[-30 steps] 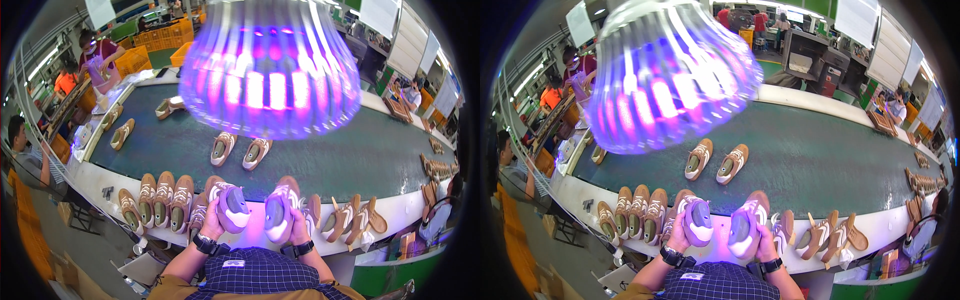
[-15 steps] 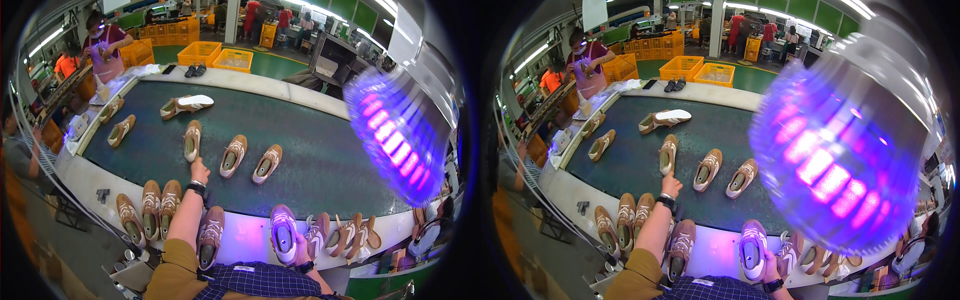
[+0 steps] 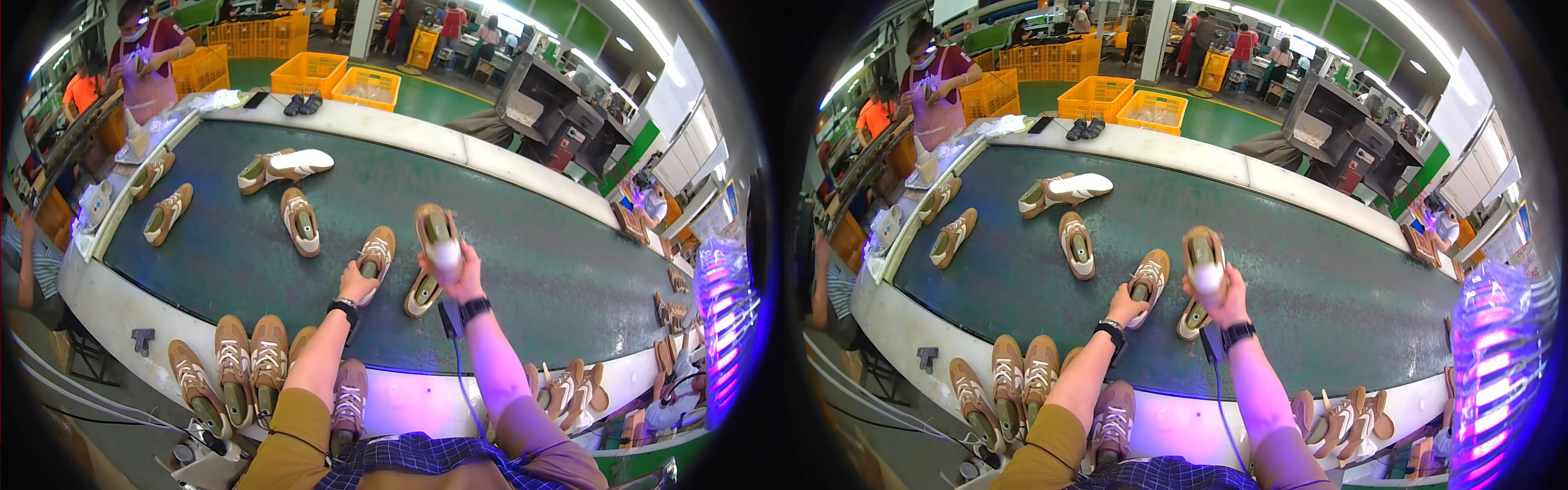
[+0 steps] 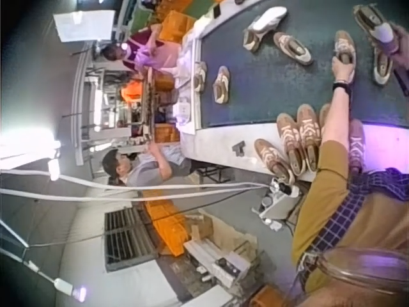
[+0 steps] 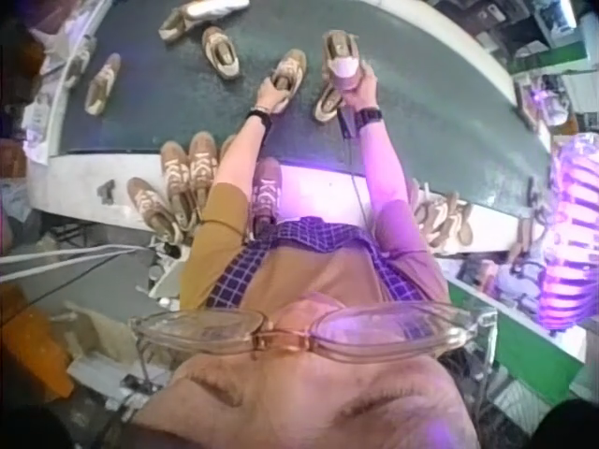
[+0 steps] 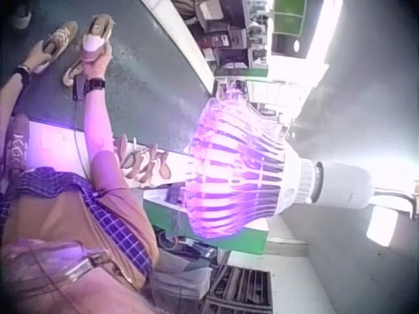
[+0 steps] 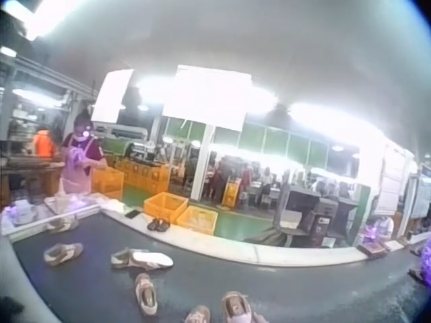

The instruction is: Inspecting manufactured shoes on a conveyor belt and marking them with a pen under a UV light.

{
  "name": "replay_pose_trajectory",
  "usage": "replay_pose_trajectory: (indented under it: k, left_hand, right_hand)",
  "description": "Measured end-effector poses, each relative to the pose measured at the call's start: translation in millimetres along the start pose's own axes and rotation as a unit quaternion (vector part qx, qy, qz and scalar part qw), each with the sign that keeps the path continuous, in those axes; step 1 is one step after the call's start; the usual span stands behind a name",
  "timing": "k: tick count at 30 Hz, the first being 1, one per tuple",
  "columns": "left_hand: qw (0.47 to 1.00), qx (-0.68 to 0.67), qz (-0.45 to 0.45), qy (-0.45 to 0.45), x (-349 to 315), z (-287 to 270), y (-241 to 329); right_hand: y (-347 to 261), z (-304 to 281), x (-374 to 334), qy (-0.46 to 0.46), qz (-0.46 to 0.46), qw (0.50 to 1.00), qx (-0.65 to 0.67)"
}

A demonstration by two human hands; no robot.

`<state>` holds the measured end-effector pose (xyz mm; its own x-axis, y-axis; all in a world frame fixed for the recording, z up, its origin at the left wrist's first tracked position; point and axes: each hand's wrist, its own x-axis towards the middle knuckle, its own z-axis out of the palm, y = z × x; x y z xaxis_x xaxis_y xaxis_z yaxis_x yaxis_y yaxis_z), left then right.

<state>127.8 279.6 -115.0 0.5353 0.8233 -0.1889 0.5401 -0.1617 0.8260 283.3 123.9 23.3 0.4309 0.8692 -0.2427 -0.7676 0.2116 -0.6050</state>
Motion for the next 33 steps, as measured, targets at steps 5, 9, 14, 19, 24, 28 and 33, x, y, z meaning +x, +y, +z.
replay_pose_trajectory:
  k: [5,9,14,19,24,28,33]
  left_hand:
    - [0.998,0.053,-0.002,0.018,11.2,7.8,-12.4]
    - [0.965,-0.24,-0.086,-0.063,-8.5,4.2,4.9]
    - [0.869,-0.448,-0.1,-0.186,-93.9,-1.9,58.7]
    - [0.893,-0.356,0.029,-0.273,-208.4,0.2,109.5]
    - [0.923,-0.188,0.252,-0.223,-281.1,-31.3,97.5]
    - [0.987,-0.011,0.16,0.007,-311.4,-67.0,40.2]
    - [0.983,0.181,0.0,0.04,-367.4,-56.1,-21.6]
  right_hand:
    - [44.7,-43.2,4.2,0.046,0.057,0.992,-0.099]
    - [79.4,-92.0,-81.8,0.071,0.154,0.979,-0.111]
    - [60.6,-100.6,-141.3,0.088,0.105,0.982,-0.128]
    - [57.1,-69.6,-169.0,0.014,0.049,0.997,0.057]
    - [44.6,-65.1,-230.3,-0.071,0.057,0.991,0.102]
    - [31.2,-90.5,-266.8,-0.058,0.11,0.989,0.081]
    - [33.5,-122.3,-291.1,-0.037,0.103,0.992,0.054]
